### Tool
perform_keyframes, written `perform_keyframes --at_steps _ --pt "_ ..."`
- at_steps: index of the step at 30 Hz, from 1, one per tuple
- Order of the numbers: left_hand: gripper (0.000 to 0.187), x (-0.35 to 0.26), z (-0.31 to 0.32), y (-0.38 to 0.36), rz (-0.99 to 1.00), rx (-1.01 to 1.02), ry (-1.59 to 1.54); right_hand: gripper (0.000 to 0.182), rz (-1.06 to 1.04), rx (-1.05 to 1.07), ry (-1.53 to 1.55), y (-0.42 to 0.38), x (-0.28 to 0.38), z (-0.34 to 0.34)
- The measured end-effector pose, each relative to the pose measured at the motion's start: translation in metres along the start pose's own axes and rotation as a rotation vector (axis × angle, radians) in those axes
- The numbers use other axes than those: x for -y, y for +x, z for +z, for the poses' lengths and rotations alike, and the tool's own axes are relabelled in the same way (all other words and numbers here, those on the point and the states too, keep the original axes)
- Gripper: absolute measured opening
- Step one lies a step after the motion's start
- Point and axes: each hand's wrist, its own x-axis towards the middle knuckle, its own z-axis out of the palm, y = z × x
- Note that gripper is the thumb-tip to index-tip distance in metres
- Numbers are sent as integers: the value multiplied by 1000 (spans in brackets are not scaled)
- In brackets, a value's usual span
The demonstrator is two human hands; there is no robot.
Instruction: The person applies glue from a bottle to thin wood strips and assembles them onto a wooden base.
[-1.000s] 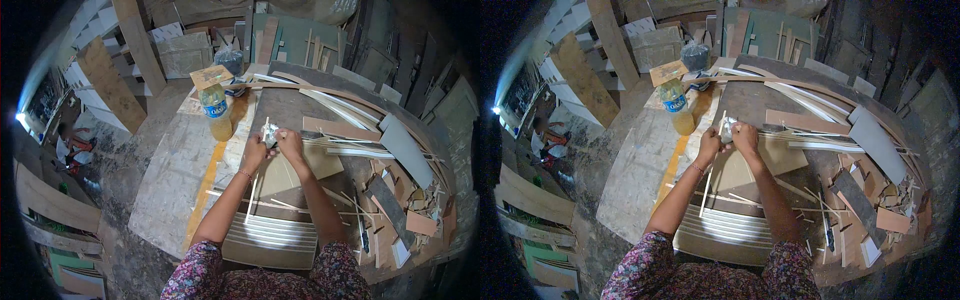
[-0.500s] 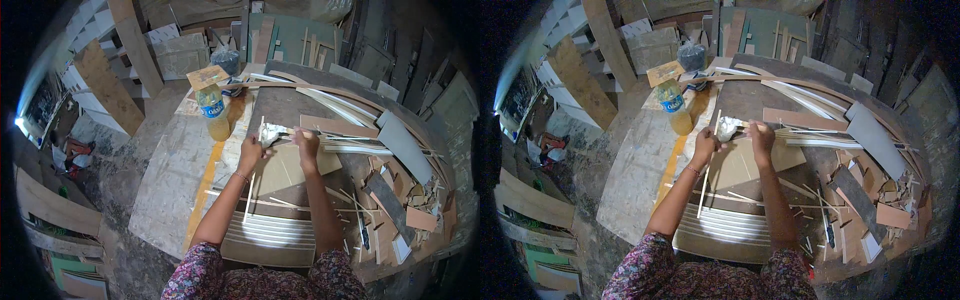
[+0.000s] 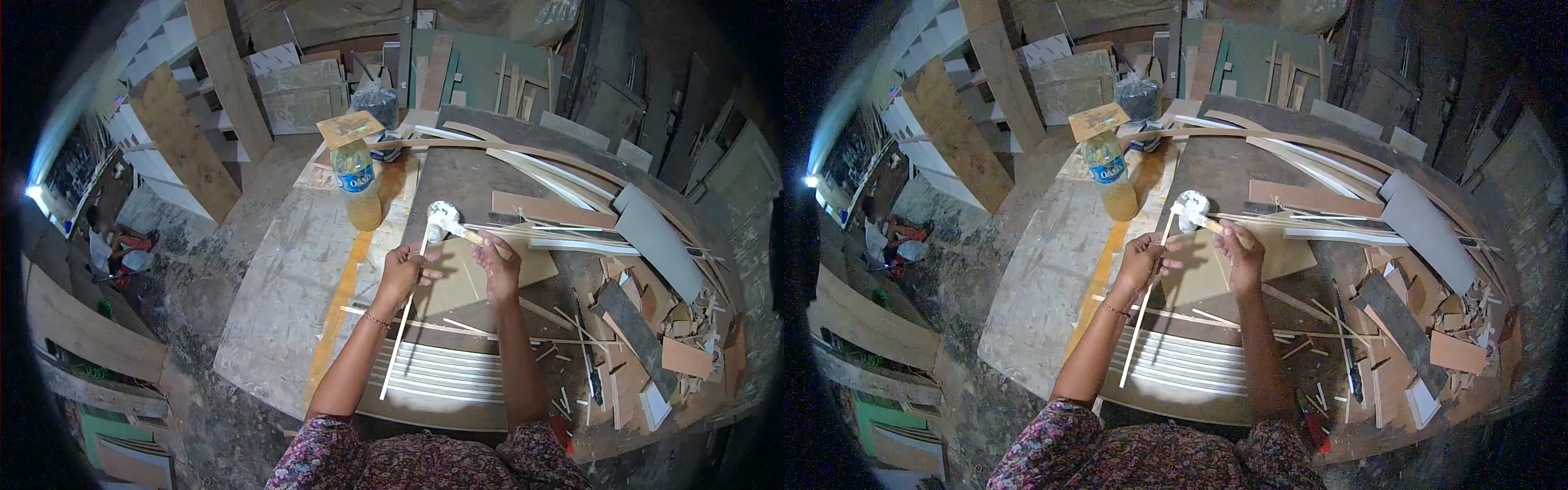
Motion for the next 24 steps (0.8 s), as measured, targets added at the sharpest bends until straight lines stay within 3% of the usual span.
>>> perform_keyframes --at_steps 8,17,24 --pt "26 -11 5 -33 22 45 63 28 -68 -90 -45 -3 8 3" --pt "28 -16 10 -58 55 52 9 28 -79 -58 77 -33 15 -8" --pt "29 -20 16 -81 85 106 36 27 -170 -30 -51 -51 32 -4"
